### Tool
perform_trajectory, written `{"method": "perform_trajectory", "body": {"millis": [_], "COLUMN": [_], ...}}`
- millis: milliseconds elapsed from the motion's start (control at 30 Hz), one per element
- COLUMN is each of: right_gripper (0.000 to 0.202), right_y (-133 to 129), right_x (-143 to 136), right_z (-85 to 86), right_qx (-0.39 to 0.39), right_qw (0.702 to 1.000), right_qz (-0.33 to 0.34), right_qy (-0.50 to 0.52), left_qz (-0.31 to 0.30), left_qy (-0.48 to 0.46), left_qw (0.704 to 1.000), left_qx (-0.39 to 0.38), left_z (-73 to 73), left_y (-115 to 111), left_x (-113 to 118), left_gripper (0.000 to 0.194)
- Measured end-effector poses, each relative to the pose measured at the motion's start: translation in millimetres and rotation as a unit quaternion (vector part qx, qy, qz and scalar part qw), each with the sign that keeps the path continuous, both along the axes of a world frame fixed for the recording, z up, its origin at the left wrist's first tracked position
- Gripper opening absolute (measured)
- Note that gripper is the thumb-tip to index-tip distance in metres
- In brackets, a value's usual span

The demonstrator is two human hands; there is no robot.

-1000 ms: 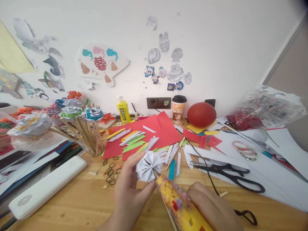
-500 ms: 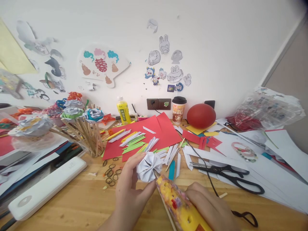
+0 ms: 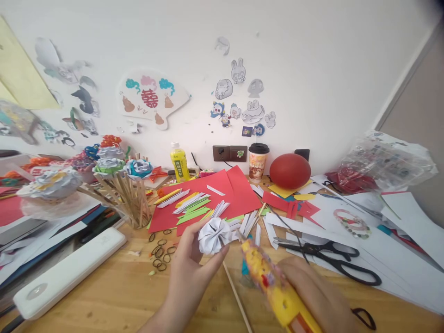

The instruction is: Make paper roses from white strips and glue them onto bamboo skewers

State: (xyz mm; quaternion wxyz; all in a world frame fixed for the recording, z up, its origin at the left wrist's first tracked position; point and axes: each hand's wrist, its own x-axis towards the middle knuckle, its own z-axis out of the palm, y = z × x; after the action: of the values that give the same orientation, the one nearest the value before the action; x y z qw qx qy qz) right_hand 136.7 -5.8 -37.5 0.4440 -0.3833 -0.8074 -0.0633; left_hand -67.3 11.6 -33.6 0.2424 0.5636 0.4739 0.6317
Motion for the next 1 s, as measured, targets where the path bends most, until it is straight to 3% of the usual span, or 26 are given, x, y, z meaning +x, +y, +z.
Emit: {"method": "perform_trajectory", "body": {"millis": [67, 100, 167, 200, 267, 367, 500, 567, 633, 767, 1000], "right_gripper": [0.029, 0.023, 0.013, 0.018, 0.024, 0.026, 0.027, 0.013, 0.010, 0.009, 0.011], "right_y": [15.4, 24.9, 45.2, 54.9, 71.5, 83.6, 68.1, 50.8, 34.2, 18.5, 19.5], "right_x": [14.6, 22.4, 37.4, 44.0, 54.4, 59.9, 42.4, 24.7, 6.9, -12.4, -12.6], "right_z": [5.5, 6.3, 2.0, -3.3, -17.3, -31.2, -11.8, 5.0, 16.2, 16.8, 7.9], "right_qx": [0.048, 0.033, -0.047, -0.097, -0.187, -0.235, -0.170, -0.076, -0.022, -0.023, -0.011], "right_qw": [0.997, 0.992, 0.971, 0.957, 0.941, 0.943, 0.970, 0.997, 0.992, 0.991, 0.994], "right_qz": [-0.037, -0.075, -0.174, -0.207, -0.225, -0.201, -0.150, 0.012, 0.121, 0.134, 0.105], "right_qy": [-0.050, -0.093, -0.157, -0.178, -0.171, -0.128, -0.092, -0.008, 0.009, 0.017, 0.007], "left_qz": [-0.004, -0.010, -0.027, -0.038, -0.061, -0.074, -0.082, -0.100, -0.112, -0.109, -0.112], "left_qy": [0.021, 0.036, 0.060, 0.069, 0.081, 0.086, 0.119, 0.144, 0.163, 0.199, 0.251], "left_qw": [1.000, 0.999, 0.997, 0.996, 0.993, 0.992, 0.989, 0.984, 0.980, 0.974, 0.961], "left_qx": [0.023, 0.033, 0.046, 0.051, 0.056, 0.052, 0.028, 0.023, 0.017, 0.005, 0.008], "left_z": [-3.3, -4.8, -7.0, -7.5, -7.1, -5.0, -3.8, -5.2, -7.4, -9.3, -4.3], "left_y": [1.1, 1.3, 1.0, 0.8, 0.4, 0.0, -0.5, -0.7, -0.8, -1.9, -4.4], "left_x": [-0.6, -0.7, -0.3, 0.2, 1.6, 4.3, 7.5, 9.1, 10.9, 14.7, 17.0], "left_gripper": [0.039, 0.041, 0.043, 0.043, 0.042, 0.040, 0.037, 0.037, 0.037, 0.036, 0.035]}}
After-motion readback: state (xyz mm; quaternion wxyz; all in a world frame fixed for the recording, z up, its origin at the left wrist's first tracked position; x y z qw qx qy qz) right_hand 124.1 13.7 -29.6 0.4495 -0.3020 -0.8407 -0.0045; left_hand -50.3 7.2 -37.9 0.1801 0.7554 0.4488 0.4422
